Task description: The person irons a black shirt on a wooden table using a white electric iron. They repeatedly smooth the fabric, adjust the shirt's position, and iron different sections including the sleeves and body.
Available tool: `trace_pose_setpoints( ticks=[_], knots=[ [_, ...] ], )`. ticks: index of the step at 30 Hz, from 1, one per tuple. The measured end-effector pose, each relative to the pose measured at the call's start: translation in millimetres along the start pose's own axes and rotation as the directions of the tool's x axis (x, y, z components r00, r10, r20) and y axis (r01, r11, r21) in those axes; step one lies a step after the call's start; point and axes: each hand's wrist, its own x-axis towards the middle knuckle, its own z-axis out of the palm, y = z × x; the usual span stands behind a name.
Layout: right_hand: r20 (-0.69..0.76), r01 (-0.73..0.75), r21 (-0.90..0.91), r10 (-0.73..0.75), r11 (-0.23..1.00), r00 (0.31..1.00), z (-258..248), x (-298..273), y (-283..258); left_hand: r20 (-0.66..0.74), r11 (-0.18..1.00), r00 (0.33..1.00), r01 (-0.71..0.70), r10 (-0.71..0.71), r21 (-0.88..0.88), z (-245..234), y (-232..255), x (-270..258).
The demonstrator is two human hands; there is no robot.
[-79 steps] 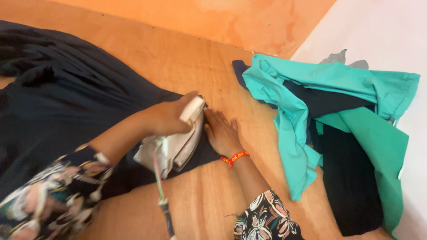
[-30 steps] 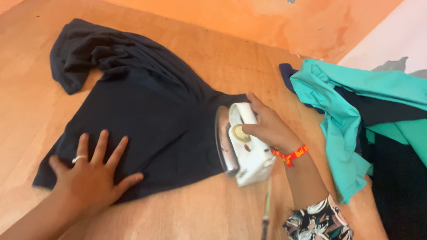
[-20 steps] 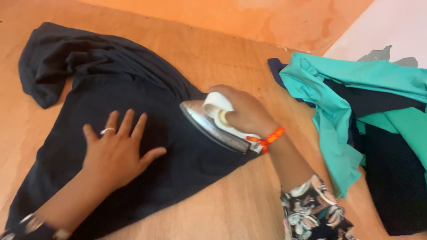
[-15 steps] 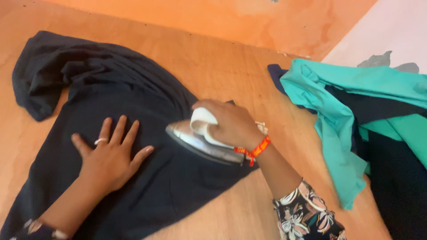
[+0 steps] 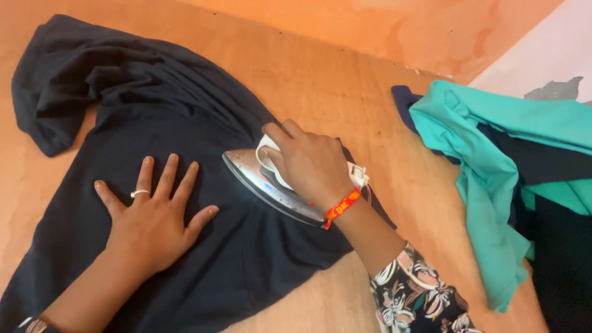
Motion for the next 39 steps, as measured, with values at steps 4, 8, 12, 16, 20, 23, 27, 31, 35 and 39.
trace_pose_setpoints(
  ticks=[4,8,12,16,20,23,27,31,35,39],
  knots=[
    [0.011,0.151,0.096,-0.153,0.984,0.988,-14,-19,17,0.032,1.000,0.999,-0.005,0.005,-0.011,-2,-3,-1],
    [0.005,0.364,0.075,-0.365,0.928,0.931,-27,-47,50,0.032,1.000,0.999,-0.009,0.010,-0.020,1,-7,0],
    [-0.048,0.246,-0.058,-0.249,0.967,0.967,-20,-51,69,0.029,1.000,1.000,-0.010,0.010,0.002,3,-9,0],
    [-0.014,0.099,-0.048,-0.100,0.994,0.995,-15,-49,75,0.045,1.000,0.999,0.007,-0.007,0.001,4,-8,1],
    [0.090,0.195,0.049,-0.198,0.980,0.976,-27,-64,85,0.054,1.000,0.999,0.008,-0.008,-0.007,5,-9,1],
    [0.072,0.326,0.082,-0.332,0.942,0.941,-32,-74,97,0.067,1.000,0.998,0.014,-0.013,-0.018,7,-10,4],
    [-0.044,0.317,-0.044,-0.319,0.947,0.947,-20,-68,110,0.071,1.000,0.997,0.015,-0.015,-0.007,13,-13,5],
    [-0.071,0.162,-0.117,-0.171,0.980,0.983,-8,-55,114,0.047,1.000,0.999,0.002,-0.002,-0.016,19,-18,6],
    [-0.016,0.287,0.022,-0.287,0.958,0.958,-21,-65,116,0.032,1.000,0.999,0.000,0.001,-0.024,28,-22,6],
    [0.068,0.417,0.170,-0.433,0.893,0.899,-41,-81,116,0.014,1.000,1.000,-0.002,0.002,0.007,35,-25,7]
  ],
)
